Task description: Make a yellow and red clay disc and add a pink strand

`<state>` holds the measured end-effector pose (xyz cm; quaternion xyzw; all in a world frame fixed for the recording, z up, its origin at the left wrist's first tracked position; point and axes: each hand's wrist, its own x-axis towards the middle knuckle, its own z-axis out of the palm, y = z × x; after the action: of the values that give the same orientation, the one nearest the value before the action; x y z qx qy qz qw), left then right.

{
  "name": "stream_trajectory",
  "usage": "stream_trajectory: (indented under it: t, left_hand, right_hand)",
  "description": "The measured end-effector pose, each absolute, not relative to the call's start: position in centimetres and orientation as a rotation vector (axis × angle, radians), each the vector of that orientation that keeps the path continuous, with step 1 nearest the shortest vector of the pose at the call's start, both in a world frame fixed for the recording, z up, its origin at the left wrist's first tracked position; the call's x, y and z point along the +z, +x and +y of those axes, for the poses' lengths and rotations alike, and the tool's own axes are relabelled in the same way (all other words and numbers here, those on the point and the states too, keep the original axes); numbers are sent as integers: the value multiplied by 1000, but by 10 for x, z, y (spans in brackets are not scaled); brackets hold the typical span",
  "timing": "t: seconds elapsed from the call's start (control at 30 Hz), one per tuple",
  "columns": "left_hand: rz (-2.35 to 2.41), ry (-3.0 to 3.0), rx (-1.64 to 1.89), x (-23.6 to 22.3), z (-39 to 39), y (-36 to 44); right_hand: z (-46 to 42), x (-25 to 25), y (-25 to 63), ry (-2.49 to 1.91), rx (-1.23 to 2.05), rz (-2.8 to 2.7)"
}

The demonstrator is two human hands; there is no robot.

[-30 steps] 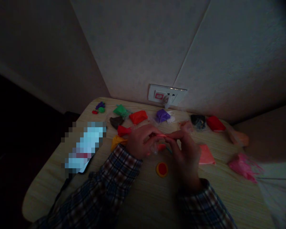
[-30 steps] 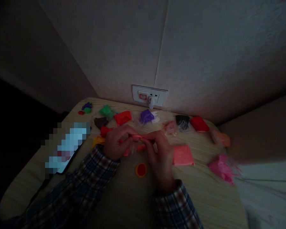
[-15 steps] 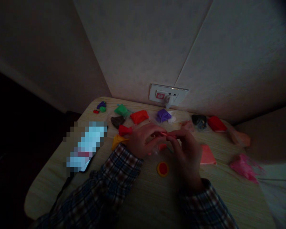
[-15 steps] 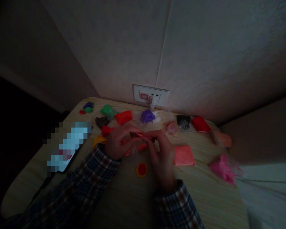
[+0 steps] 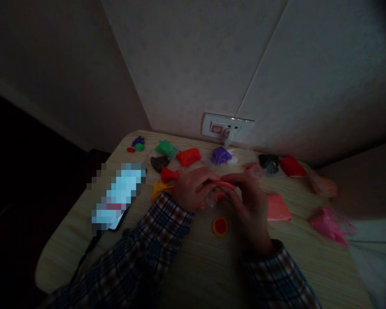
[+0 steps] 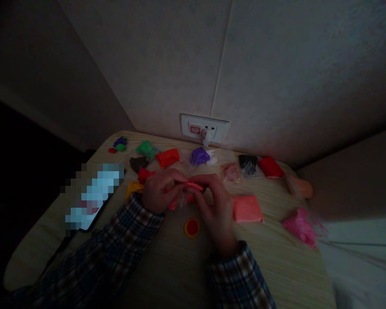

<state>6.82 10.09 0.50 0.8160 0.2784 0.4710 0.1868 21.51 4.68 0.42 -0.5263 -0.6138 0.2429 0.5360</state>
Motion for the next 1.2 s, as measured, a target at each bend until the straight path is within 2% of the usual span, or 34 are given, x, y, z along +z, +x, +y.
stream_trajectory:
  t: [0.7, 0.93, 1.2]
  left_hand:
    - [737, 2297, 1328, 8, 102, 71]
    - [775, 2251, 1346, 8, 101, 70]
    - [813, 2223, 1309, 7, 101, 70]
  right_hand:
    - [49, 3, 218, -1296, 486, -1459]
    - [49, 5, 217, -1269, 588, -1413]
    - [50, 5, 218, -1304, 476, -1475]
